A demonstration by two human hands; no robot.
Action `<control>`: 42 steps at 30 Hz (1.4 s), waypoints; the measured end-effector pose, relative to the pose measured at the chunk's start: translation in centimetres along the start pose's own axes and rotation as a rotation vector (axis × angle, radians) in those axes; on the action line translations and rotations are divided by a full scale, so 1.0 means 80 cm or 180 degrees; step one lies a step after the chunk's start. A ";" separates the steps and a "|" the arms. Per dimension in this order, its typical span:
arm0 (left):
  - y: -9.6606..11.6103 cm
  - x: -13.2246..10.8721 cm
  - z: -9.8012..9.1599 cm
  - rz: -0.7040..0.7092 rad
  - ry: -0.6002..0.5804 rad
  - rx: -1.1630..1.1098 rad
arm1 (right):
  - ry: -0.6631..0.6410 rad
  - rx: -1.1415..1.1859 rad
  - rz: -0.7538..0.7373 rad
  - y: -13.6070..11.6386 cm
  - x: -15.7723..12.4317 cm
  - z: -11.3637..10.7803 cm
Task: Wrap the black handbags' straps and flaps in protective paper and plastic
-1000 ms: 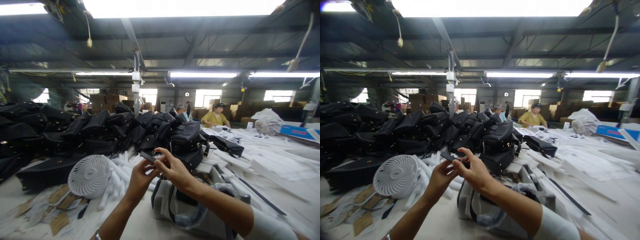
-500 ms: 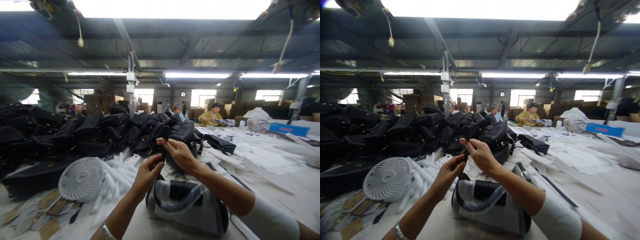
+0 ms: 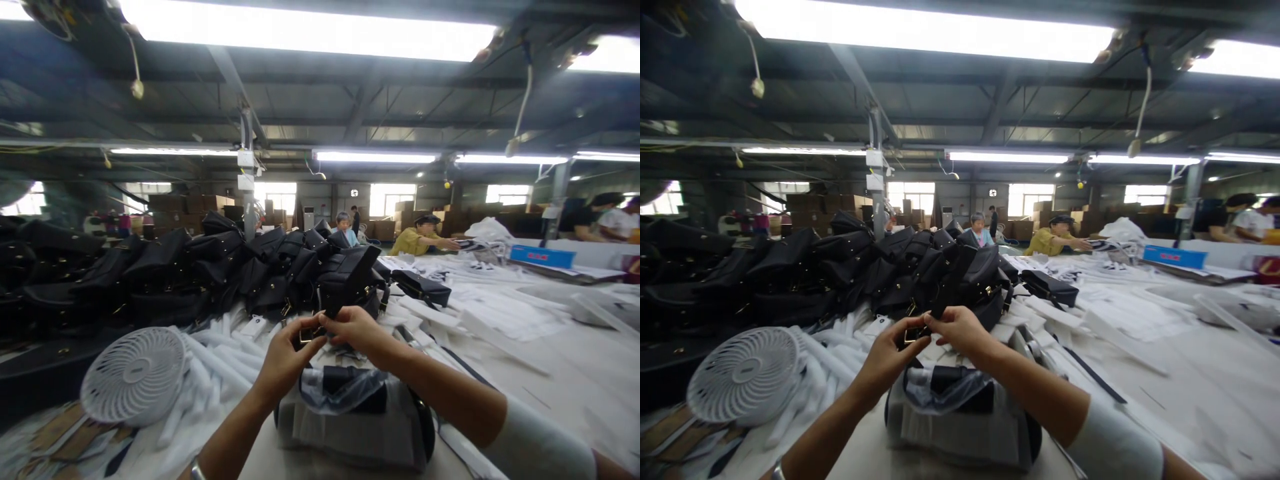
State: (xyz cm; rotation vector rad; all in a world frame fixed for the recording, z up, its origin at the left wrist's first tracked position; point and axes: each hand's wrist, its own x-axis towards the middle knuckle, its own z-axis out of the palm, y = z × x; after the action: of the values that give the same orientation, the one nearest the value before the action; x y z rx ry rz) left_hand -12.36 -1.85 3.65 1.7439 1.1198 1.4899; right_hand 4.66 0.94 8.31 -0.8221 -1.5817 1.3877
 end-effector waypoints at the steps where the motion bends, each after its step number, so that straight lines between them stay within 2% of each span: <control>1: 0.001 -0.001 -0.001 -0.0012 -0.0045 -0.0001 | 0.0072 0.0011 -0.0042 0.000 0.000 -0.004; 7: 0.009 0.000 -0.015 -0.0205 -0.0279 0.0119 | 0.0211 0.0431 -0.0029 0.002 0.001 -0.025; 13: 0.003 0.005 -0.018 -0.0205 -0.0157 0.0551 | 0.0457 0.0806 -0.0111 0.017 0.000 -0.034; 17: -0.002 0.010 -0.019 -0.0316 -0.0219 0.0534 | 0.0737 0.1057 -0.0312 0.012 0.005 -0.046; 20: -0.008 0.014 -0.018 -0.0426 -0.0304 0.0392 | 0.0775 0.1204 -0.0304 0.008 0.005 -0.049; 22: -0.011 0.015 -0.014 -0.0487 -0.0317 0.0260 | 0.0656 0.1244 -0.0198 0.008 0.001 -0.045; 25: -0.014 0.016 -0.009 -0.0544 -0.0308 0.0084 | 0.0242 0.1199 0.0036 0.010 -0.005 -0.039; 28: -0.014 0.016 -0.008 -0.0588 -0.0287 -0.0026 | -0.0068 0.0904 0.0158 0.010 -0.004 -0.038; 30: -0.014 0.016 -0.009 -0.0636 -0.0265 -0.0087 | -0.0153 0.0515 0.0074 0.004 0.001 -0.040; 34: -0.013 0.019 -0.011 -0.0749 -0.0283 -0.0225 | -0.0280 -0.0193 -0.0183 -0.023 0.021 -0.038; 38: -0.010 0.022 -0.011 -0.0793 -0.0269 -0.0412 | -0.0433 -0.0551 -0.0357 -0.060 0.047 -0.019; 42: -0.010 0.018 -0.016 -0.0998 -0.0076 -0.0998 | -0.0704 -0.0628 -0.0428 -0.083 0.064 0.001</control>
State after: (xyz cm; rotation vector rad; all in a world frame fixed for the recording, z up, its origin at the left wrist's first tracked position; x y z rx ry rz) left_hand -13.76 -0.32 3.93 1.3046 1.0284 1.3616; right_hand 2.82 4.38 15.76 -0.6794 -1.9322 1.2745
